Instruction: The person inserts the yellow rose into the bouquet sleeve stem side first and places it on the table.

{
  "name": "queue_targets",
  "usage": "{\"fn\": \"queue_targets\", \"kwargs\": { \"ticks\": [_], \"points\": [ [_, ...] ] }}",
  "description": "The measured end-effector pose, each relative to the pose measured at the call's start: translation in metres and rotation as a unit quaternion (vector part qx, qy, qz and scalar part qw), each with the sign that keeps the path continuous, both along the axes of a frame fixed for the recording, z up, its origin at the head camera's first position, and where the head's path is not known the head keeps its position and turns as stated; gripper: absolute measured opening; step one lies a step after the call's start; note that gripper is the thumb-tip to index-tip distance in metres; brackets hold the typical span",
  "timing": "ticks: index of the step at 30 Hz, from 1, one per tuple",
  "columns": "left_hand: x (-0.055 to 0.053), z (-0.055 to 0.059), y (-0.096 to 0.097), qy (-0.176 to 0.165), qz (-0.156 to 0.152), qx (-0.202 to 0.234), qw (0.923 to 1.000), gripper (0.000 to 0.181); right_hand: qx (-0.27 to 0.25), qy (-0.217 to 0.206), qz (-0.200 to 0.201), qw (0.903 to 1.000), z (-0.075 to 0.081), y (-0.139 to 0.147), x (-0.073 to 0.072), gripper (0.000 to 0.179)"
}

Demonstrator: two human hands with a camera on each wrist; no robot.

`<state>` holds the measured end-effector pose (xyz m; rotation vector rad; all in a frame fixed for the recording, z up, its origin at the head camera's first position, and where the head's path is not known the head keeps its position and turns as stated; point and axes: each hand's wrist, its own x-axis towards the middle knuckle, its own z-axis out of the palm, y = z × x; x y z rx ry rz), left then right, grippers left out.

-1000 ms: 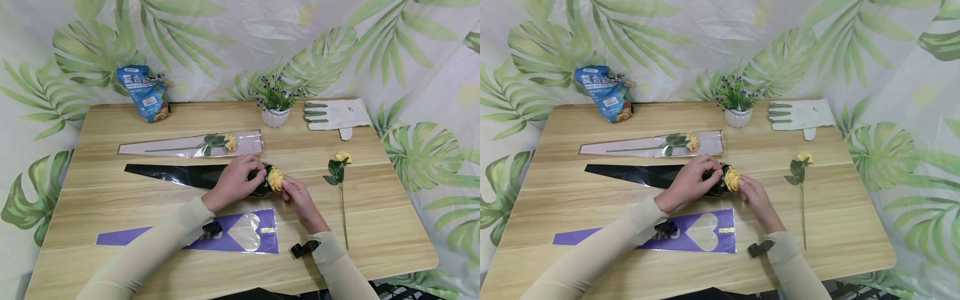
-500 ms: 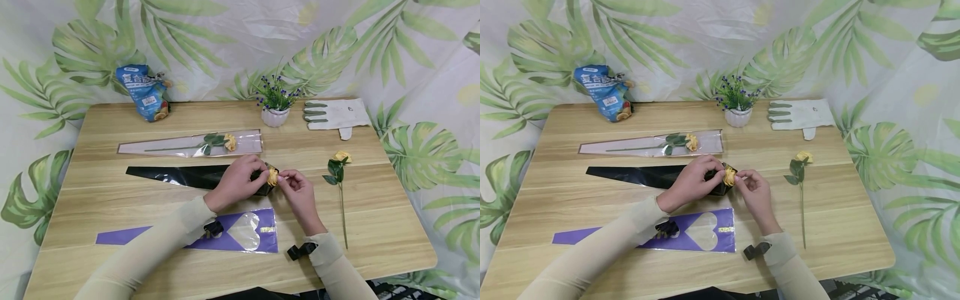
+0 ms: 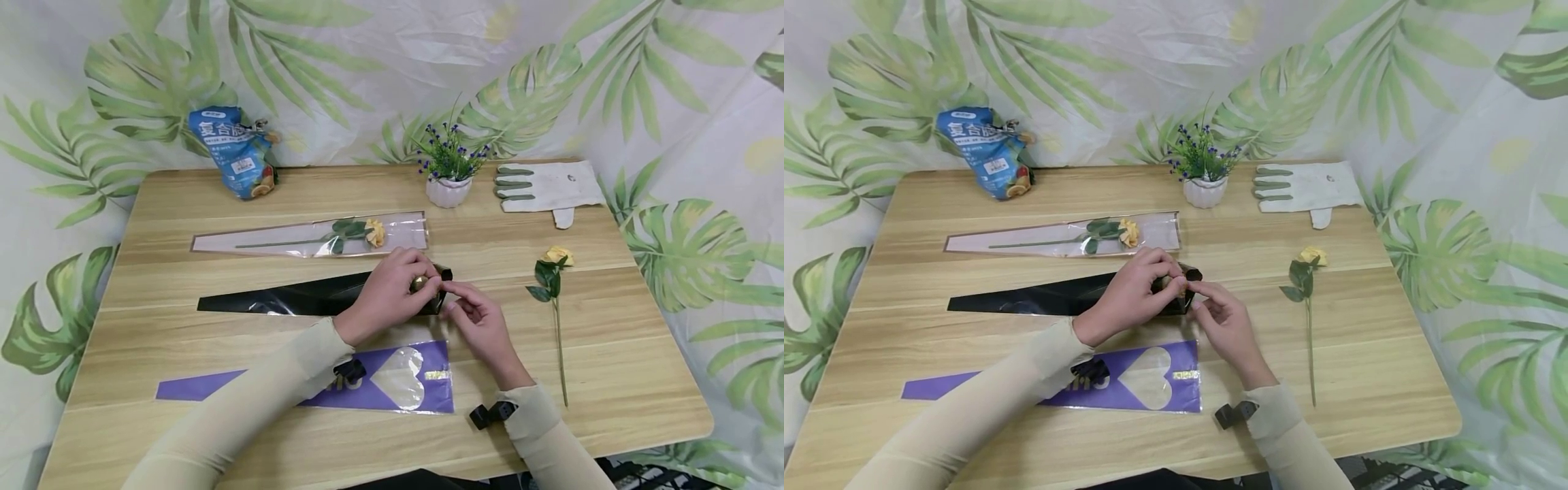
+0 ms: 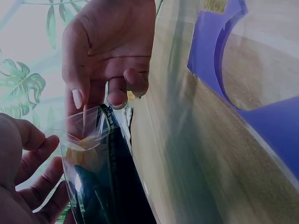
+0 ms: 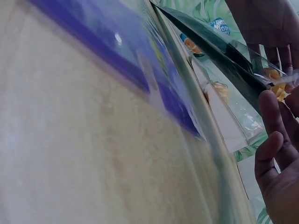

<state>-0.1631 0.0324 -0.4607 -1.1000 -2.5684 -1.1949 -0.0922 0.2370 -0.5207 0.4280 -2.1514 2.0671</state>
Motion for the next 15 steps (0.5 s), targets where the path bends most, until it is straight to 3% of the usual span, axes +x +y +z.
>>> {"fn": "queue_targets", "kwargs": {
  "ticks": [6,15],
  "points": [
    [-0.0002,0.0016,0.0016,-0.004,-0.001,-0.004,1.0000,0.017,0.011,-0.008,0.010,0.9999,-0.0003,0.0014,0.0000,0.036],
    [0.0012,0.0000,0.0078,-0.013,-0.014,0.001,0.9998,0.016,0.026,-0.042,0.091,0.9947,0.0002,-0.0003,-0.0006,0.047]
  ]
}}
